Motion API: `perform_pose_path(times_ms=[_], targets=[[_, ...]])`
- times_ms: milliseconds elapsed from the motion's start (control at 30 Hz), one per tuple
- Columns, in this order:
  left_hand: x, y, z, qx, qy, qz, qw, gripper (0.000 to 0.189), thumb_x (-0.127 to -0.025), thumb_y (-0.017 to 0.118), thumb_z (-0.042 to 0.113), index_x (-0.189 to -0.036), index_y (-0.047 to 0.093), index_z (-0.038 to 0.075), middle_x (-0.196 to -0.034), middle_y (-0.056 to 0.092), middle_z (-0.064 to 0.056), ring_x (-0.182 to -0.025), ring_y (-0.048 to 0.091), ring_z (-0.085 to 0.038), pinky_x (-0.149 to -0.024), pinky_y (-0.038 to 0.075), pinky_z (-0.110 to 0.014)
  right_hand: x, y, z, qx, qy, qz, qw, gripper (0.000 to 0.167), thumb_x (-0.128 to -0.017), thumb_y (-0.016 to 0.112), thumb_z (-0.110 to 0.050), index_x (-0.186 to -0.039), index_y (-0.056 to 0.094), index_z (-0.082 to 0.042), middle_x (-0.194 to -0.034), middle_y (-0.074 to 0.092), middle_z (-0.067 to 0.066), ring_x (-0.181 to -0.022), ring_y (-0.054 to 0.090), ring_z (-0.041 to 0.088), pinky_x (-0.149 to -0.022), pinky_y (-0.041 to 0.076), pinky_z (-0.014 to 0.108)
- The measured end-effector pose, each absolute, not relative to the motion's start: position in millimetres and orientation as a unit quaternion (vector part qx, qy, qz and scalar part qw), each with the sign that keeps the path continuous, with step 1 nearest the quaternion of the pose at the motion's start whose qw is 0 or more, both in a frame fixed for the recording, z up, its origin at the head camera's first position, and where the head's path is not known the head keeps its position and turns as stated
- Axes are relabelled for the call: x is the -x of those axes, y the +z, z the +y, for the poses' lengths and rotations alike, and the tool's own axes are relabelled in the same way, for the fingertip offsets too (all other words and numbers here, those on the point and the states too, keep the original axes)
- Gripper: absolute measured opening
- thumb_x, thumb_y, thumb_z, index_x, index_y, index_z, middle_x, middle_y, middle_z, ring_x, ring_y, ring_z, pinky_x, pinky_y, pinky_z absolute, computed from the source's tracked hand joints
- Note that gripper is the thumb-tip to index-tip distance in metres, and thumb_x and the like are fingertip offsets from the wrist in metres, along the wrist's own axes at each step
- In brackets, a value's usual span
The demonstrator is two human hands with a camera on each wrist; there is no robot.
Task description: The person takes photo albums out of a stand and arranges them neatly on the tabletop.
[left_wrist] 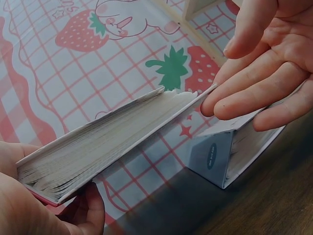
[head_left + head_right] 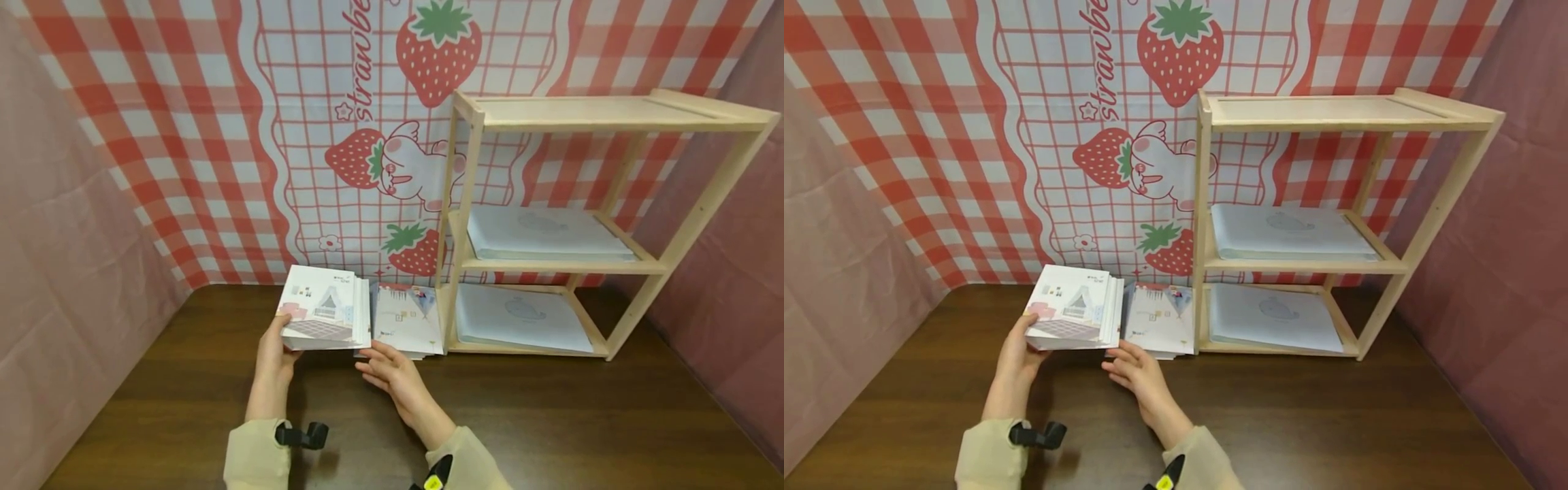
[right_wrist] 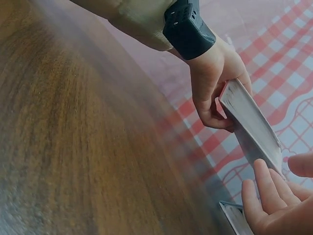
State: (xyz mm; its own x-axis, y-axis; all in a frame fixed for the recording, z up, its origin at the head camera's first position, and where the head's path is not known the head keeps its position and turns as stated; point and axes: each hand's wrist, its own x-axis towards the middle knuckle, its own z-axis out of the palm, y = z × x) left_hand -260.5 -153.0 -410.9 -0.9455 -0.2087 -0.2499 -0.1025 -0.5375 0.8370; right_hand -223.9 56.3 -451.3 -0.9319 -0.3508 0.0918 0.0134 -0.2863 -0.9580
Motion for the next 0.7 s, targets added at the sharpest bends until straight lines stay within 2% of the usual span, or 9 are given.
perform_pose_path(times_ms=[133, 333, 700], targets=[[260.7, -413.0, -153.4, -0.162, -0.858, -0.486, 0.03, 0.023, -0.09, 0.045, 0.02, -0.11, 0.048, 0.008, -0.071, 0.057, 0.01, -0.068, 0.053, -0.005, -0.073, 0.037, -0.026, 225.6, -452.0, 54.5, 0.119, -0.789, 0.588, 0.132, 0.055, -0.092, 0.047, -0.013, -0.137, 0.026, 0.01, -0.133, 0.042, 0.028, -0.109, 0.057, 0.024, -0.094, 0.044, 0.037], [260.9, -417.5, -154.2, -0.166, -0.853, -0.493, 0.034, 0.012, -0.09, 0.047, 0.019, -0.098, 0.054, 0.014, -0.072, 0.057, 0.01, -0.068, 0.054, -0.005, -0.071, 0.037, -0.026, 225.4, -450.4, 51.7, 0.09, -0.805, 0.564, 0.157, 0.052, -0.095, 0.037, -0.003, -0.14, 0.016, 0.01, -0.139, 0.032, 0.03, -0.119, 0.048, 0.031, -0.099, 0.038, 0.041], [262.6, -423.6, -156.5, -0.181, -0.846, -0.5, 0.04, 0.009, -0.089, 0.047, 0.019, -0.092, 0.055, 0.016, -0.069, 0.058, 0.01, -0.066, 0.054, -0.006, -0.071, 0.036, -0.027, 224.8, -453.7, 49.1, 0.08, -0.817, 0.545, 0.169, 0.054, -0.092, 0.039, -0.001, -0.14, 0.015, 0.009, -0.139, 0.032, 0.029, -0.119, 0.048, 0.032, -0.098, 0.039, 0.042]])
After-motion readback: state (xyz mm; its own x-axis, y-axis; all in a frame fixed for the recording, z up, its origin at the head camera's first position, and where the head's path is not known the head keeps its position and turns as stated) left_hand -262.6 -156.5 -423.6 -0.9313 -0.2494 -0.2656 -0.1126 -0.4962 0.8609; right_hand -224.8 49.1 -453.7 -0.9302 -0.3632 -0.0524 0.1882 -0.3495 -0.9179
